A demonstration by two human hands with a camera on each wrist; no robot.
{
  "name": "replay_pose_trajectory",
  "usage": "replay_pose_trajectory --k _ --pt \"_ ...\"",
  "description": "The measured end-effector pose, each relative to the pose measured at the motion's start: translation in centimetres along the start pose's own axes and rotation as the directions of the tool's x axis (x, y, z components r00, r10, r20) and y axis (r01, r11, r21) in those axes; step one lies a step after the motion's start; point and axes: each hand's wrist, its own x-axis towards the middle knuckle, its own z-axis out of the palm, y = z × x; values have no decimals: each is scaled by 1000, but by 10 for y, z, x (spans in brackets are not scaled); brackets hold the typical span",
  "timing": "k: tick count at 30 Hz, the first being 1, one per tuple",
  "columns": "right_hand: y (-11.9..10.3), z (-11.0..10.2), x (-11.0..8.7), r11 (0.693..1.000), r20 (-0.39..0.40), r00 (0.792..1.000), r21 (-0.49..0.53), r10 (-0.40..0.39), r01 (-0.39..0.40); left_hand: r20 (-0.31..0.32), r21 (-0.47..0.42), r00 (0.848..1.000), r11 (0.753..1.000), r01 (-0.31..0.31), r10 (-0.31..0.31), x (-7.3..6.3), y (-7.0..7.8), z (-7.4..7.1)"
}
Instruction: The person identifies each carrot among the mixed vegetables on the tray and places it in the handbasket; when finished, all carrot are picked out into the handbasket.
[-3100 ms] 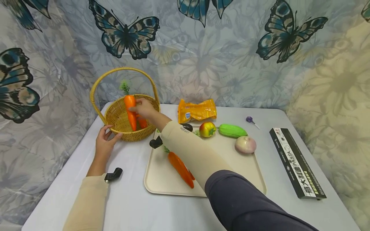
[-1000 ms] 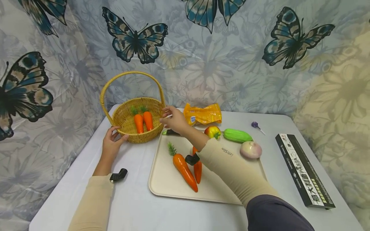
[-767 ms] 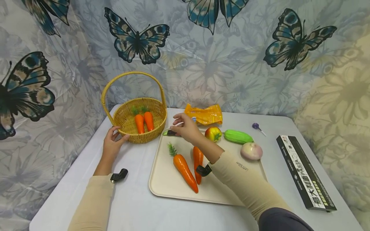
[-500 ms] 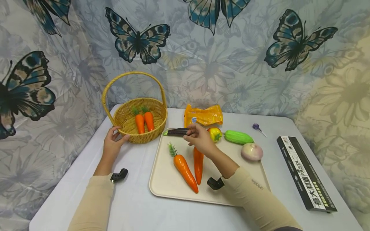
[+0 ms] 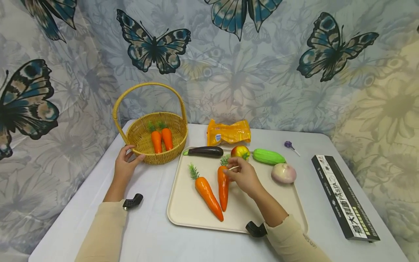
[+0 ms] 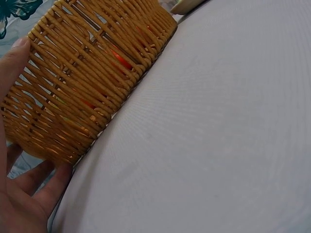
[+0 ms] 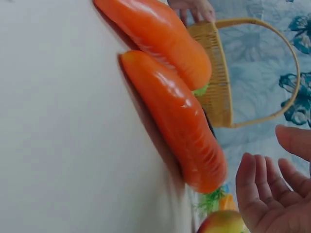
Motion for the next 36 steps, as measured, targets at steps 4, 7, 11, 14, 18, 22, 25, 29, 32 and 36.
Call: replay_pose_trajectory --k 4,7,11,14,18,22,25,29,32,36 --pt "9 2 -8 1000 -32 999 14 10 -9 0 -1 1000 1000 -10 10 0 1 0" --pt "18 5 -15 998 -35 998 38 44 -42 2 10 1000 1000 -2 2 0 0 0" --pt "29 12 -23 995 -29 995 9 100 -99 6 40 1000 999 24 -24 -3 -2 0" --pt "34 16 -27 991 -30 992 -56 119 -120 9 54 999 998 40 -41 -5 -3 -1" --pt "36 18 -28 984 -40 991 -121 124 -128 13 58 999 997 47 -47 -7 -4 -2" --pt "34 17 -25 972 -43 991 -193 128 -134 14 40 999 998 41 -42 -8 3 -3" --pt "32 16 -22 960 -33 991 -244 133 -137 19 20 999 999 30 -30 -8 10 -4" --pt "28 17 -18 946 -11 989 -289 147 -143 10 17 1000 1000 4 -4 -2 7 -4" --pt "25 17 -16 935 13 986 -319 167 -154 4 15 1000 1000 -5 5 1 2 -3" --pt "22 16 -16 934 48 982 -320 184 -160 5 12 1000 1000 0 0 0 1 -1"
